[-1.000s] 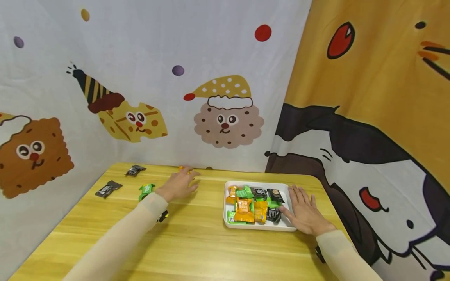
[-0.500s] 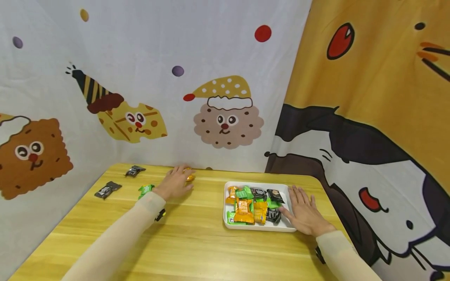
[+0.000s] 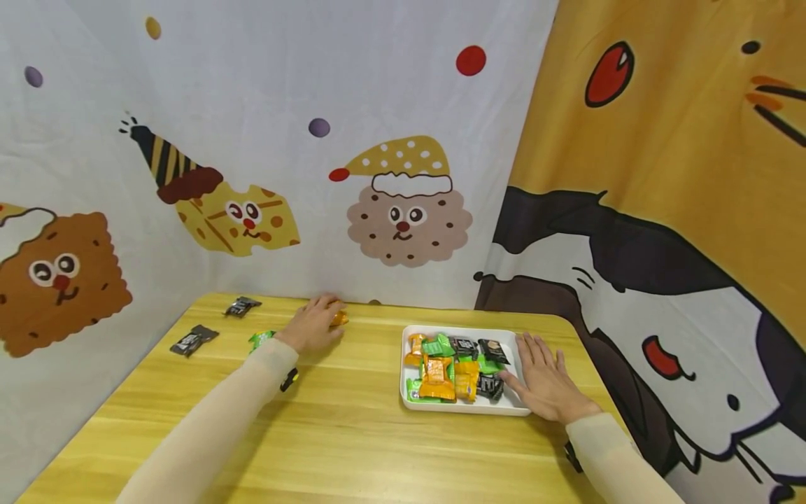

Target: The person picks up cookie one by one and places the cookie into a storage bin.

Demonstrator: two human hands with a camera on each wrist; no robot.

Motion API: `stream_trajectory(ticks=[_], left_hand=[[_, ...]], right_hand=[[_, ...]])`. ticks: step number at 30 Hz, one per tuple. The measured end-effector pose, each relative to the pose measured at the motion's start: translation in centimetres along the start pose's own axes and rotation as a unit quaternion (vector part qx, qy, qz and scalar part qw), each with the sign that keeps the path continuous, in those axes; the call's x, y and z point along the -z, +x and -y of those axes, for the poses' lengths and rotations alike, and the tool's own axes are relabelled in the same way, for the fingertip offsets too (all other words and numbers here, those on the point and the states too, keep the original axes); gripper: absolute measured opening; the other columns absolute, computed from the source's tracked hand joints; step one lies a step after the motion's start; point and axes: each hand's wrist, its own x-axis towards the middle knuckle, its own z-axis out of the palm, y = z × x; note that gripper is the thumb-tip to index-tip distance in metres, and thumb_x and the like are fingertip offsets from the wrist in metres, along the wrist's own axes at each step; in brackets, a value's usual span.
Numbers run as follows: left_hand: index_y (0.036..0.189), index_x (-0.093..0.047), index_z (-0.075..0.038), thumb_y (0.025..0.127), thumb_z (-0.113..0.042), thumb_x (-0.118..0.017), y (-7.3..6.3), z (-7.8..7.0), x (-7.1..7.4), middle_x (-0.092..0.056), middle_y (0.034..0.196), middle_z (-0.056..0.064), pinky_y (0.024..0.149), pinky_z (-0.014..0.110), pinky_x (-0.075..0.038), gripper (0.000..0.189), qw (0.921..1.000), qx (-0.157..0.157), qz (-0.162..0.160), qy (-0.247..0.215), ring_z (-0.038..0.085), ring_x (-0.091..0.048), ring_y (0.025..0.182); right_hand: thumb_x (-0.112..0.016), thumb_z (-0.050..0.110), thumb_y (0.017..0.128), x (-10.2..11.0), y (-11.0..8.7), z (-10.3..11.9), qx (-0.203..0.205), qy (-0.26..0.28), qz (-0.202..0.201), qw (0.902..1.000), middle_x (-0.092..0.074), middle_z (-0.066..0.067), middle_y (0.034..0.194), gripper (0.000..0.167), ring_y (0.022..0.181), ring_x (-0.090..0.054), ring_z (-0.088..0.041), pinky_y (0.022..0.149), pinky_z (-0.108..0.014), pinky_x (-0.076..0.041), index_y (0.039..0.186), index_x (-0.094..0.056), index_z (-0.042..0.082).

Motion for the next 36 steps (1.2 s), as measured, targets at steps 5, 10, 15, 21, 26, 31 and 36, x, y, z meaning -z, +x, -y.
stream_trajectory(ticks=[5,10,15,21,26,31,36], left_hand=[[0.169,-0.057,-0.008,0.115,-0.031,-0.073,0.4,0.5,-0.3,-0.050,0.178,0.022,0.125,0.077,-0.050,0.060,0.9999,0.004,0.003,0.009,0.047,-0.044,0.168],[0.166,-0.060,-0.009,0.115,-0.031,-0.074,0.6,0.7,-0.5,-0.054,0.175,0.022,0.122,0.073,-0.055,0.057,0.9997,0.011,0.006,0.018,0.046,-0.049,0.164],[0.159,-0.067,-0.009,0.114,-0.029,-0.077,0.9,0.8,-0.8,-0.059,0.163,0.025,0.115,0.067,-0.060,0.050,0.9995,0.011,0.001,0.030,0.046,-0.058,0.151],[0.148,-0.074,-0.008,0.112,-0.025,-0.080,1.0,0.8,-0.6,-0.061,0.143,0.025,0.103,0.056,-0.065,0.040,0.9996,0.019,0.007,0.022,0.039,-0.066,0.123],[0.141,-0.077,-0.004,0.110,-0.023,-0.083,0.3,0.3,0.1,-0.063,0.134,0.025,0.101,0.052,-0.065,0.037,0.9997,0.021,0.008,0.007,0.037,-0.064,0.115],[0.141,-0.076,-0.004,0.110,-0.024,-0.082,0.1,0.0,0.4,-0.066,0.135,0.025,0.106,0.055,-0.063,0.037,0.9996,0.022,0.017,0.006,0.040,-0.064,0.122],[0.141,-0.077,-0.005,0.111,-0.026,-0.082,0.0,-0.1,0.6,-0.069,0.134,0.024,0.105,0.058,-0.064,0.037,0.9994,0.017,0.022,0.018,0.040,-0.066,0.121]], right_hand=[[-0.058,0.063,0.118,0.0,0.0,0.0,0.002,-0.001,0.000,1.0000,-0.018,-0.037,0.190,0.101,0.173,-0.018,-0.067,0.131,-0.096,-0.013,0.183,-0.019,-0.005],[-0.057,0.064,0.118,0.1,0.0,0.2,-0.001,-0.003,0.005,1.0000,-0.019,-0.038,0.189,0.102,0.173,-0.019,-0.066,0.131,-0.096,-0.014,0.183,-0.019,-0.005],[-0.057,0.064,0.118,0.1,0.0,0.2,-0.001,-0.006,0.004,1.0000,-0.019,-0.038,0.189,0.102,0.173,-0.019,-0.066,0.131,-0.096,-0.015,0.183,-0.019,-0.005],[-0.058,0.063,0.118,0.2,0.0,0.2,0.002,-0.005,0.003,1.0000,-0.019,-0.038,0.189,0.102,0.172,-0.019,-0.067,0.130,-0.096,-0.015,0.183,-0.019,-0.005],[-0.058,0.063,0.118,0.2,0.0,0.2,0.001,-0.002,0.005,1.0000,-0.019,-0.038,0.189,0.102,0.173,-0.019,-0.066,0.130,-0.096,-0.013,0.183,-0.019,-0.005],[-0.057,0.063,0.118,0.2,0.0,0.2,0.001,-0.005,0.006,1.0000,-0.019,-0.037,0.189,0.102,0.173,-0.019,-0.066,0.130,-0.097,-0.014,0.183,-0.019,-0.005],[-0.058,0.063,0.118,0.3,-0.1,0.2,0.002,-0.001,0.006,1.0000,-0.018,-0.038,0.190,0.102,0.172,-0.019,-0.067,0.130,-0.097,-0.013,0.183,-0.019,-0.005]])
